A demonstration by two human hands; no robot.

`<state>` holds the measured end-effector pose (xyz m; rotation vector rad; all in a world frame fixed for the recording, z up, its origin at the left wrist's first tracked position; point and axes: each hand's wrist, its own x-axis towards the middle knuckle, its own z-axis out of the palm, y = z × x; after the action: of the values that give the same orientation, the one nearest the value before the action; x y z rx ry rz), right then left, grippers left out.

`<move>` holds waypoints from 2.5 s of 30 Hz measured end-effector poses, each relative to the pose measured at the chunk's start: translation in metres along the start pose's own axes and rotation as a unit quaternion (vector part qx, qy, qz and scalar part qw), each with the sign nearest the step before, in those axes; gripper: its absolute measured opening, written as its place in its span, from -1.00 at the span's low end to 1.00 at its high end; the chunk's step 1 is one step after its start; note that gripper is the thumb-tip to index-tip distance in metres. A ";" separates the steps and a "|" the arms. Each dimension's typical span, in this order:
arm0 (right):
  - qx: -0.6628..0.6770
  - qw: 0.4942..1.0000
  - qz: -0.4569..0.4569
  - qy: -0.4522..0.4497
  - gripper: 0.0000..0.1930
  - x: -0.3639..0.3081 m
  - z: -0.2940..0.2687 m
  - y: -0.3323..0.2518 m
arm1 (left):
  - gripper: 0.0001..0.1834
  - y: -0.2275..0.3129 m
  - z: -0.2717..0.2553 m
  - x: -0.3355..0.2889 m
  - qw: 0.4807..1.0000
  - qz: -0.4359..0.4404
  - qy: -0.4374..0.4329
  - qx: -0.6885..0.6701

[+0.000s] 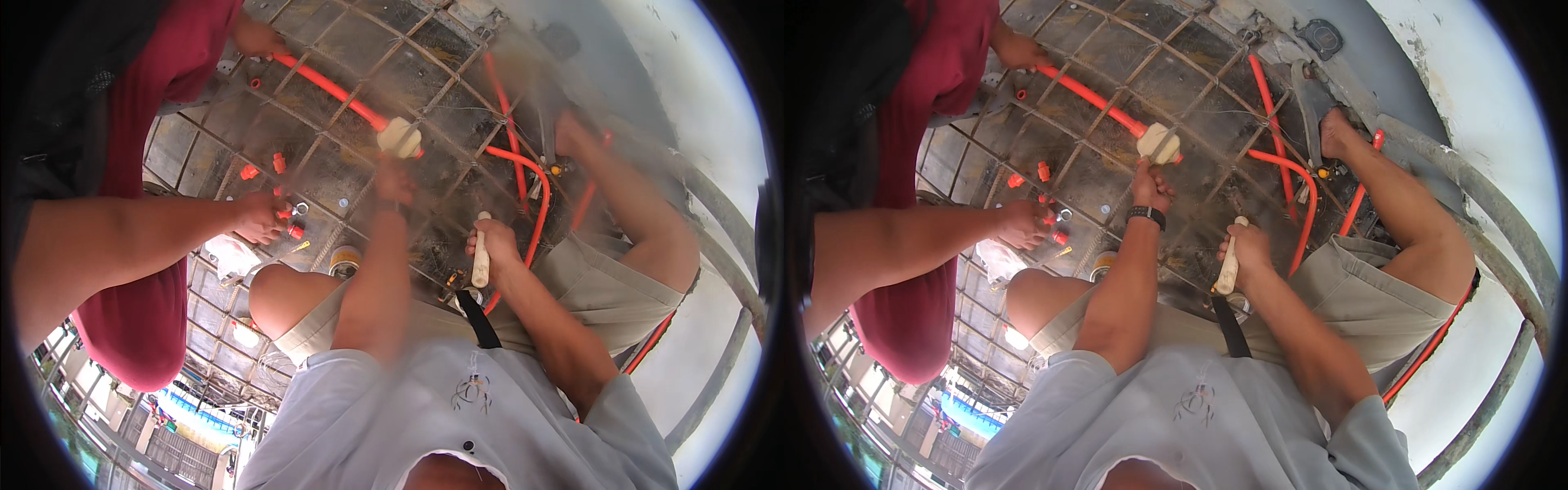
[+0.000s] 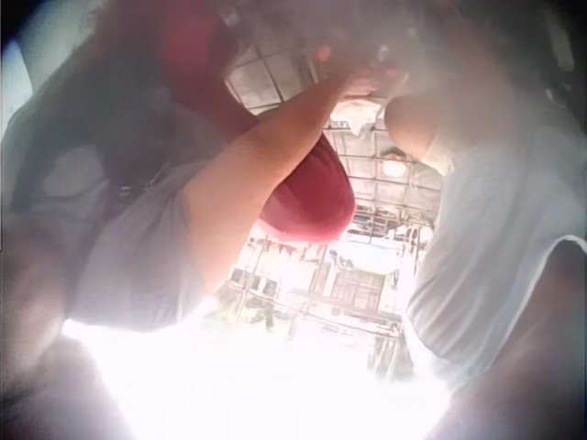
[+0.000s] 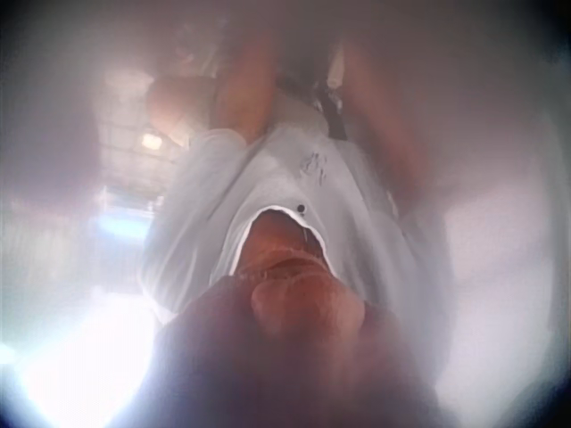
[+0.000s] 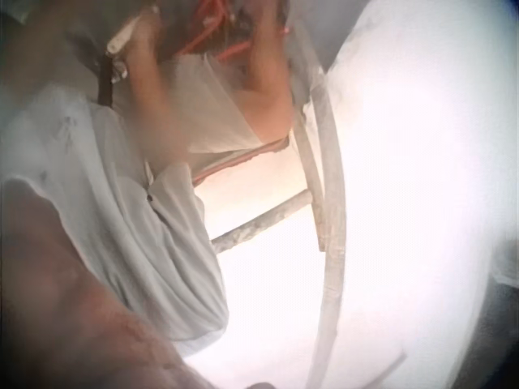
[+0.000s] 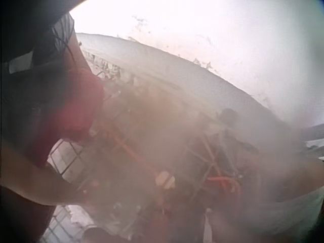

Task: The person is assembling plumbing components on a construction site. They are wrapping tape around a white plastic fitting and connecting it to red pipes. The person is working on a metal grid floor with various tools and materials scattered around.

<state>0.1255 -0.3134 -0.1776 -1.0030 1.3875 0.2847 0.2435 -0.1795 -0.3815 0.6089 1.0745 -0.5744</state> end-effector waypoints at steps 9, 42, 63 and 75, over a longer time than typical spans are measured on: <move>0.067 0.988 0.029 -0.139 -0.78 -0.021 0.053 -0.022 | -0.51 0.006 -0.001 -0.005 0.998 -0.003 -0.057 0.005; 0.091 0.975 0.132 -0.155 -0.82 0.074 0.059 -0.024 | -0.54 0.005 -0.002 -0.009 1.000 0.010 -0.006 -0.019; -0.024 0.988 0.134 -0.070 -0.82 0.085 0.053 -0.060 | -0.85 0.005 0.011 -0.012 0.993 0.005 0.090 -0.081; -0.102 0.983 0.069 -0.138 -0.93 0.074 0.092 -0.063 | -0.83 0.003 0.013 -0.011 0.990 0.005 0.115 -0.078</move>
<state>0.2491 -0.3115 -0.2299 -0.9934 1.1916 0.6571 0.2497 -0.1851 -0.3660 0.5514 1.3204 -0.4133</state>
